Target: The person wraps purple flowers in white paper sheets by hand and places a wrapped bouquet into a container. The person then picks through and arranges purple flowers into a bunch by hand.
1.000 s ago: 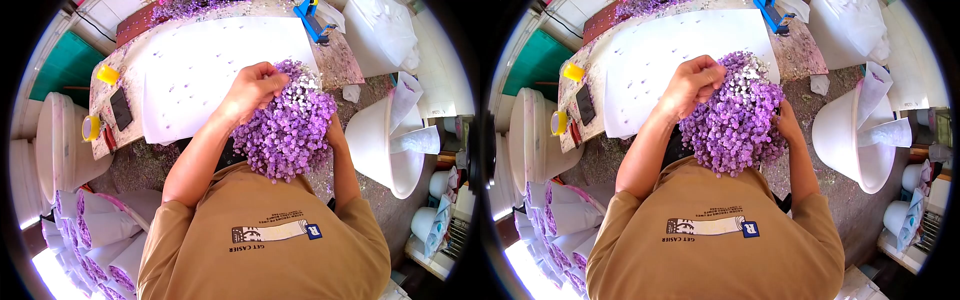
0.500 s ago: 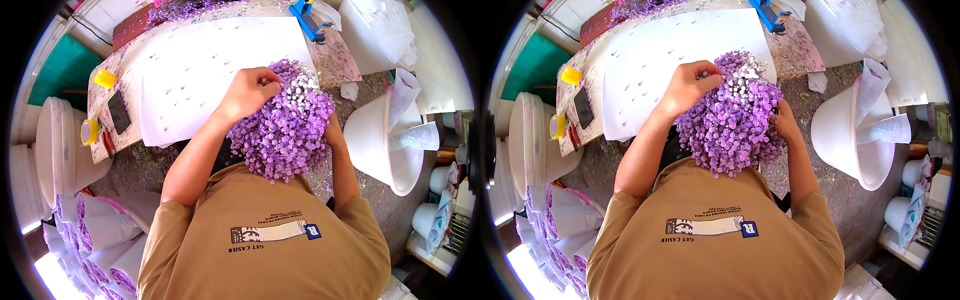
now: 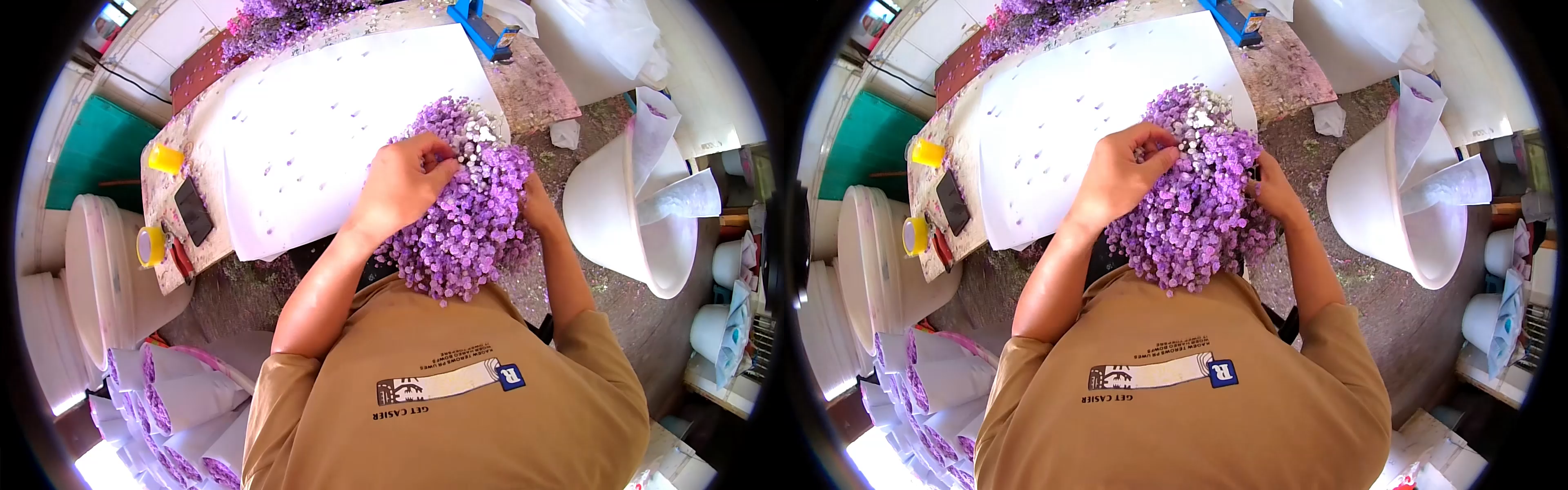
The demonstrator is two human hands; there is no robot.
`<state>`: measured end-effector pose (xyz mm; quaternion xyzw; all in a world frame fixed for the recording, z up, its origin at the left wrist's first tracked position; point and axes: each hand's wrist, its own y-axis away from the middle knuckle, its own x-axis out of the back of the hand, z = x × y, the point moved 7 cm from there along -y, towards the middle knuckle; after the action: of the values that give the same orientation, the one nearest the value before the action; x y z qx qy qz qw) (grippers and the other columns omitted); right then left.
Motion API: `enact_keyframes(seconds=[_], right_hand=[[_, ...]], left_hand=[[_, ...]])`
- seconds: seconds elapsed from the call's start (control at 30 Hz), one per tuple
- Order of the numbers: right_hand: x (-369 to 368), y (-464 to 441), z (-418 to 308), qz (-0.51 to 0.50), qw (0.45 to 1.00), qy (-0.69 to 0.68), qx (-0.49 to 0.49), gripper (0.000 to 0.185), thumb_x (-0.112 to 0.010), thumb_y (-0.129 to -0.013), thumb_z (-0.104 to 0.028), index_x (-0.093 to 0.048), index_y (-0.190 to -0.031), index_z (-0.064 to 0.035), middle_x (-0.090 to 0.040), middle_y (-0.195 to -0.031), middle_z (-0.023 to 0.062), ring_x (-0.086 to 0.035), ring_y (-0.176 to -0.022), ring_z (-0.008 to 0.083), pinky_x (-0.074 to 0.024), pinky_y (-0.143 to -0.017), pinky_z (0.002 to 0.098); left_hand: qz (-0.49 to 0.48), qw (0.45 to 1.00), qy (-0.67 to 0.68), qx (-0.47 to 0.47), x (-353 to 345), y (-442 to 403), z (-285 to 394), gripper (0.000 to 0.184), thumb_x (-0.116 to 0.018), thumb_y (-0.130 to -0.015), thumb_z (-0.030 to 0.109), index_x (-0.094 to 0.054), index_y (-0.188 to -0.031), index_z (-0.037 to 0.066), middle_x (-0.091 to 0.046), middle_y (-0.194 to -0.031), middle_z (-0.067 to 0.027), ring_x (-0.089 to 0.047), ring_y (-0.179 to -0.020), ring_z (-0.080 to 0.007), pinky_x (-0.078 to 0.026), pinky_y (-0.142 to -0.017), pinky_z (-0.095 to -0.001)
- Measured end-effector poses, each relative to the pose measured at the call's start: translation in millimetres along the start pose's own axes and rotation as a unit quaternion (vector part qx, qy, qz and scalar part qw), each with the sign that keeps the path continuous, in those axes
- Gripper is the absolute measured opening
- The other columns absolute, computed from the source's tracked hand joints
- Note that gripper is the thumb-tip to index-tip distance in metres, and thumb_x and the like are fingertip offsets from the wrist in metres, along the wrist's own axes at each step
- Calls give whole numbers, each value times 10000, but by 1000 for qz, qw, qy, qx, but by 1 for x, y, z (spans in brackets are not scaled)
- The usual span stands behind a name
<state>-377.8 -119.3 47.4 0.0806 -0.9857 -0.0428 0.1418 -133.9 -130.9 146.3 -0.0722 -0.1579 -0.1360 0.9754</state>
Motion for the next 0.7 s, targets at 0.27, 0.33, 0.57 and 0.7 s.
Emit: enact_keyframes(seconds=[0.27,0.33,0.57,0.7], right_hand=[[7,5,-4,-3,999,29,33,657,-664,-800,-52,-491,-1430,22,-579,-1407,125,-500,-1319,233,-338,-1154,364],[14,6,3,-12,996,81,19,636,-707,-852,-117,-492,-1436,14,-581,-1405,115,-511,-1302,219,-359,-1136,357],[35,12,16,-87,995,-10,45,788,-783,-849,-422,-494,-1429,26,-587,-1390,94,-539,-1266,204,-398,-1097,359],[33,11,23,-116,993,1,10,809,-859,-737,-146,-473,-1428,19,-605,-1360,106,-549,-1251,210,-399,-1102,365]], left_hand=[[15,984,176,35,38,44,-4,50,-649,-954,51,-644,-986,13,-599,-840,17,-491,-737,-59,-401,-644,-239],[15,982,128,140,68,70,-34,85,-600,-977,77,-642,-939,14,-564,-785,22,-470,-750,-54,-392,-660,-236],[-142,935,-320,59,47,139,-83,421,-729,-863,348,-696,-1153,44,-680,-1198,-153,-581,-1200,-356,-408,-1035,-491],[-126,943,-294,88,14,116,-98,513,-704,-880,394,-645,-1246,39,-656,-1237,-187,-581,-1205,-370,-429,-1024,-499]])
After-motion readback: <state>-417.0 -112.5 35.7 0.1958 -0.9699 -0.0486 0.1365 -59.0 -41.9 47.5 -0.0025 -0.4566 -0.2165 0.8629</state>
